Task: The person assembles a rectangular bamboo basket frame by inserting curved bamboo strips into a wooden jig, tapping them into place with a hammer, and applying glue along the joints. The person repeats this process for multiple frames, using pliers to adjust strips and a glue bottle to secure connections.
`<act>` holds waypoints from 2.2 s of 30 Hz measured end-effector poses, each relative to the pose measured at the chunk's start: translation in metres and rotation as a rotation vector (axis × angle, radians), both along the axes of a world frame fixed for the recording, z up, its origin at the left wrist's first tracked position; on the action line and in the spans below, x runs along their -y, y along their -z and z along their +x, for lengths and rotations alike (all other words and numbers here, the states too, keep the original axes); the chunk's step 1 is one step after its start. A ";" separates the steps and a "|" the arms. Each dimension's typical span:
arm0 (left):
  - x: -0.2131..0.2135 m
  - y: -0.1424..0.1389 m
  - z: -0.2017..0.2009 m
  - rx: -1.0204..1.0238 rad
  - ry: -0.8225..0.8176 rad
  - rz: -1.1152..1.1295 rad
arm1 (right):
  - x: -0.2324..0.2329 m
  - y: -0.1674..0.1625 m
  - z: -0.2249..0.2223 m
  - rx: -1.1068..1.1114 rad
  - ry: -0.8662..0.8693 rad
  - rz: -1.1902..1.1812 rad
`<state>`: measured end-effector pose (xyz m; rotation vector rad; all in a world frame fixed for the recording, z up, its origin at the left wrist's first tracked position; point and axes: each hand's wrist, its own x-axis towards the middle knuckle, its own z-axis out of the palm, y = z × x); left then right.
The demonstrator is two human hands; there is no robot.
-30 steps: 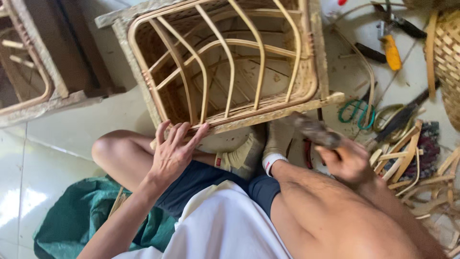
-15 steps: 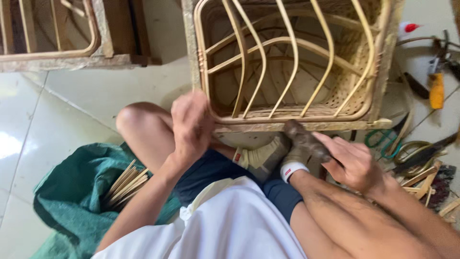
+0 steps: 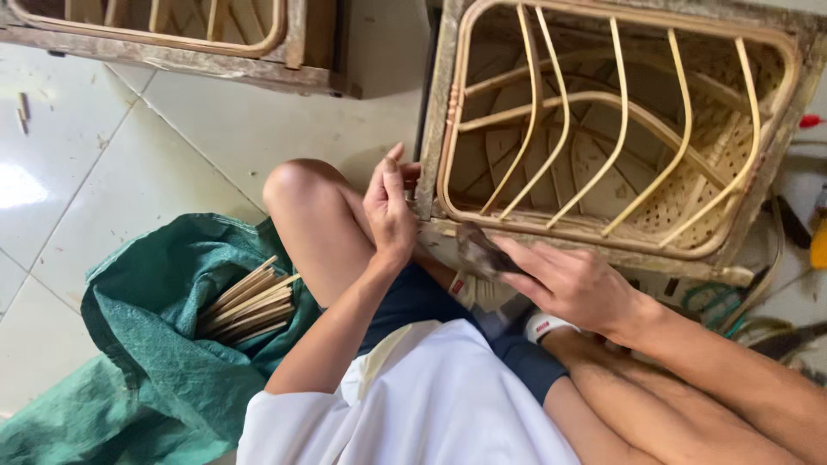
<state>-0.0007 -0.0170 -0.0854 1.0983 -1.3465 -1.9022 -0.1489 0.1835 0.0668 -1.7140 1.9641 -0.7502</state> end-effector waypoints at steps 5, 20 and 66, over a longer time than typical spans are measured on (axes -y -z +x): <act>0.002 -0.007 -0.003 0.036 -0.003 -0.052 | 0.043 0.002 0.000 -0.004 -0.019 -0.146; 0.004 -0.005 -0.002 0.011 0.003 0.026 | 0.110 0.004 -0.051 -0.222 0.039 -0.264; 0.120 -0.019 -0.273 0.651 0.607 -1.326 | 0.001 0.037 -0.195 -0.001 0.445 -0.096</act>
